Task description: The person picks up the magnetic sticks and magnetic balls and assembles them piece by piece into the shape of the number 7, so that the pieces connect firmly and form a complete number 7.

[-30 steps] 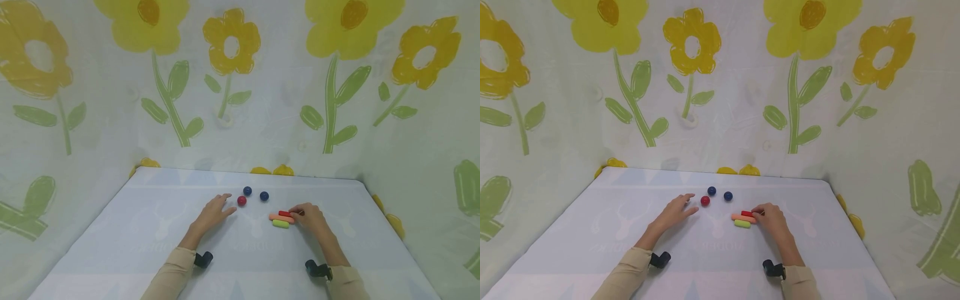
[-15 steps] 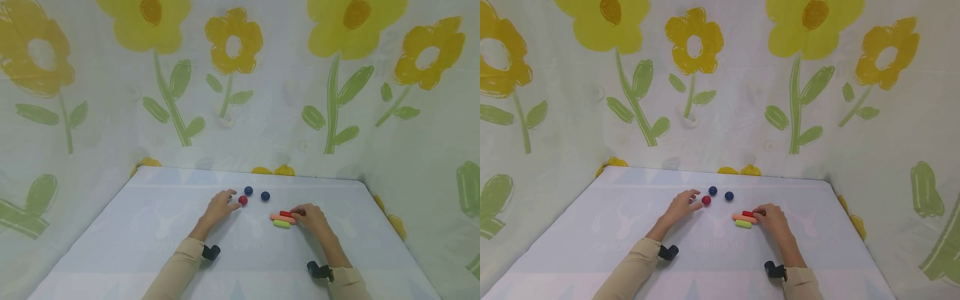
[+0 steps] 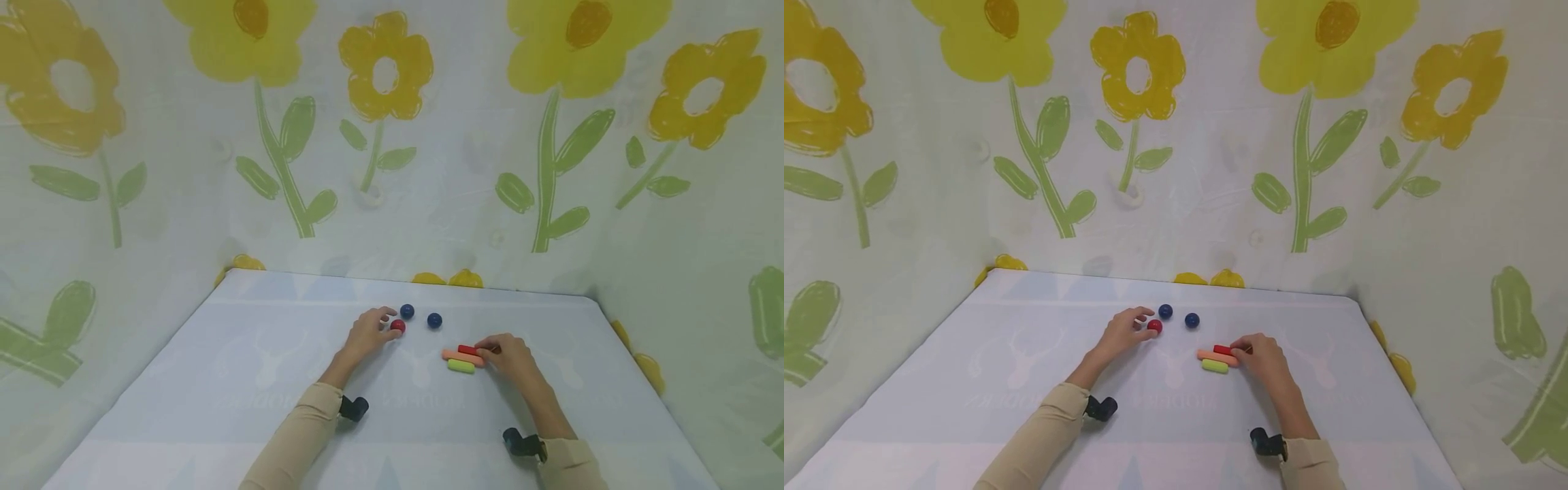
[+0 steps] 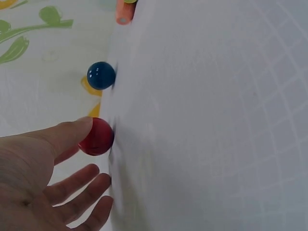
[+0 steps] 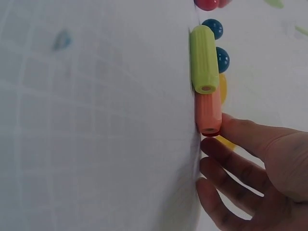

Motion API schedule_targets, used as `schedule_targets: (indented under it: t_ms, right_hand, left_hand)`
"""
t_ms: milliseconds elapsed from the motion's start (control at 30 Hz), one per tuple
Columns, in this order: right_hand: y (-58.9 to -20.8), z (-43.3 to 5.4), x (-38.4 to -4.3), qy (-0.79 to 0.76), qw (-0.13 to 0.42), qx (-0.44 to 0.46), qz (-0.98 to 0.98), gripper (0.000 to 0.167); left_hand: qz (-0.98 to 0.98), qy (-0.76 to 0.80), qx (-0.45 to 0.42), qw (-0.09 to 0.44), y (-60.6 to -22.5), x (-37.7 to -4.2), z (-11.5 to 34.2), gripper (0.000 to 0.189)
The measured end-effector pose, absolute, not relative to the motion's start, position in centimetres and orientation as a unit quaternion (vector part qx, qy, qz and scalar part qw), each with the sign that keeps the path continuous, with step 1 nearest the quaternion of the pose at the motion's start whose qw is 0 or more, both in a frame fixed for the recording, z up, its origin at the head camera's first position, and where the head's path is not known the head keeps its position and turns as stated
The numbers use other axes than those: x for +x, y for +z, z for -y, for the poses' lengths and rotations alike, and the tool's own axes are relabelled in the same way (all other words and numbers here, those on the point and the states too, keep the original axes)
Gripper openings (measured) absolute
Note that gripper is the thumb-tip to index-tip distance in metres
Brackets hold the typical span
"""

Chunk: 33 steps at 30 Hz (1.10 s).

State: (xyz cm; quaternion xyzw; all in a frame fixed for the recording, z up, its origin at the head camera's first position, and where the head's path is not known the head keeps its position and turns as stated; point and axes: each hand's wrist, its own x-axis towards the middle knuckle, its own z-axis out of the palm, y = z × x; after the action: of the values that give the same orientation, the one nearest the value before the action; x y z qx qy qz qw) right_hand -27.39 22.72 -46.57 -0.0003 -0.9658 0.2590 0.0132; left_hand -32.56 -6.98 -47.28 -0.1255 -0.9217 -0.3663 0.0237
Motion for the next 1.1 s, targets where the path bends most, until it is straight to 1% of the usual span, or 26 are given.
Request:
schedule_targets:
  t_ms: [267,433,667,1100]
  right_hand:
    - [-46.5,-22.9,-27.4,0.263,0.010,0.002,0.965,0.019]
    - [-46.5,-23.1,-27.5,0.264,0.019,0.014,0.964,0.017]
    - [-46.7,-23.2,-27.6,0.269,0.027,0.019,0.963,0.017]
    - [-46.9,-23.2,-27.4,0.280,0.017,0.015,0.960,0.018]
  left_hand:
    - [0.920,-0.368,-0.130,0.030,-47.4,-32.6,6.5,0.036]
    - [0.921,-0.369,-0.123,0.028,-47.4,-32.5,6.2,0.032]
    - [0.924,-0.364,-0.115,0.030,-47.5,-32.6,6.0,0.033]
    - [0.927,-0.354,-0.115,0.043,-47.9,-32.4,5.7,0.032]
